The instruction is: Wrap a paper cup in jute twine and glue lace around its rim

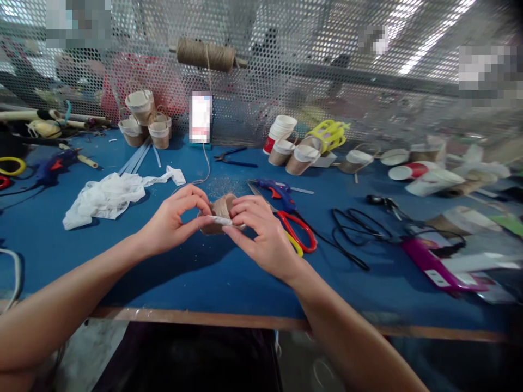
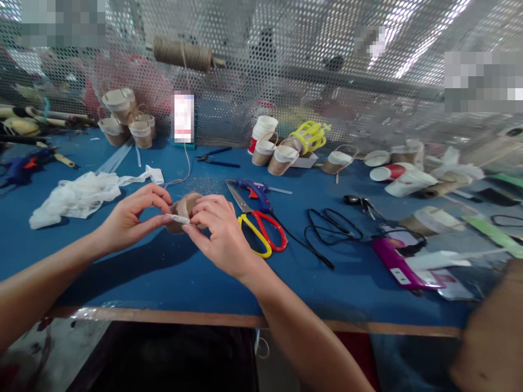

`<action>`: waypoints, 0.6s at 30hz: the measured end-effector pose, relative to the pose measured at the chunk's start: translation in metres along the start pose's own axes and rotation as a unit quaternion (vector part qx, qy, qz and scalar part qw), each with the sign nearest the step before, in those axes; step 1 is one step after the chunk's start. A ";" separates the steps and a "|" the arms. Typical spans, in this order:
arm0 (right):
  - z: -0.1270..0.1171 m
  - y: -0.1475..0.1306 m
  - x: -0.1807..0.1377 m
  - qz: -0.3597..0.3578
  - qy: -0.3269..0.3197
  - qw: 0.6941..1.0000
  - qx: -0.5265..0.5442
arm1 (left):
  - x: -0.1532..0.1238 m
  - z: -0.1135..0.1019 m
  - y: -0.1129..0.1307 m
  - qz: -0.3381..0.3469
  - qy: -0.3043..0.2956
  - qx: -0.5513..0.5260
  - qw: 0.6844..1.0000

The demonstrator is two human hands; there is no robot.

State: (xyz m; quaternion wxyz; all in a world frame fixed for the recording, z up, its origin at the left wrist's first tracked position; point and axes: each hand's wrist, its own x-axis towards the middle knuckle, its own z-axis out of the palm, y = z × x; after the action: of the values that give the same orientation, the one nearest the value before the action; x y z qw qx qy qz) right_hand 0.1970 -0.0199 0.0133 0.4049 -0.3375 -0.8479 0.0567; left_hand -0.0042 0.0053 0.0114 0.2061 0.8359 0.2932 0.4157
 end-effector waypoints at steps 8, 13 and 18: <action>-0.001 0.003 0.001 -0.001 0.009 1.000 0.007 | -0.003 -0.011 0.020 -0.048 -0.140 -0.065 0.987; -0.003 0.001 0.001 0.008 0.004 0.999 0.042 | 0.002 -0.012 0.009 -0.149 -0.075 -0.038 0.985; -0.003 -0.002 0.000 0.030 -0.014 0.994 0.108 | 0.001 0.001 -0.003 -0.164 -0.032 -0.077 0.983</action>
State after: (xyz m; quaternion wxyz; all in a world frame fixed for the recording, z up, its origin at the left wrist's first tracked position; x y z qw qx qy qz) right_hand 0.1985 -0.0221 0.0159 0.4257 -0.3159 -0.8318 0.1647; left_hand -0.0040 0.0076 0.0096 0.3444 0.7711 0.3869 0.3703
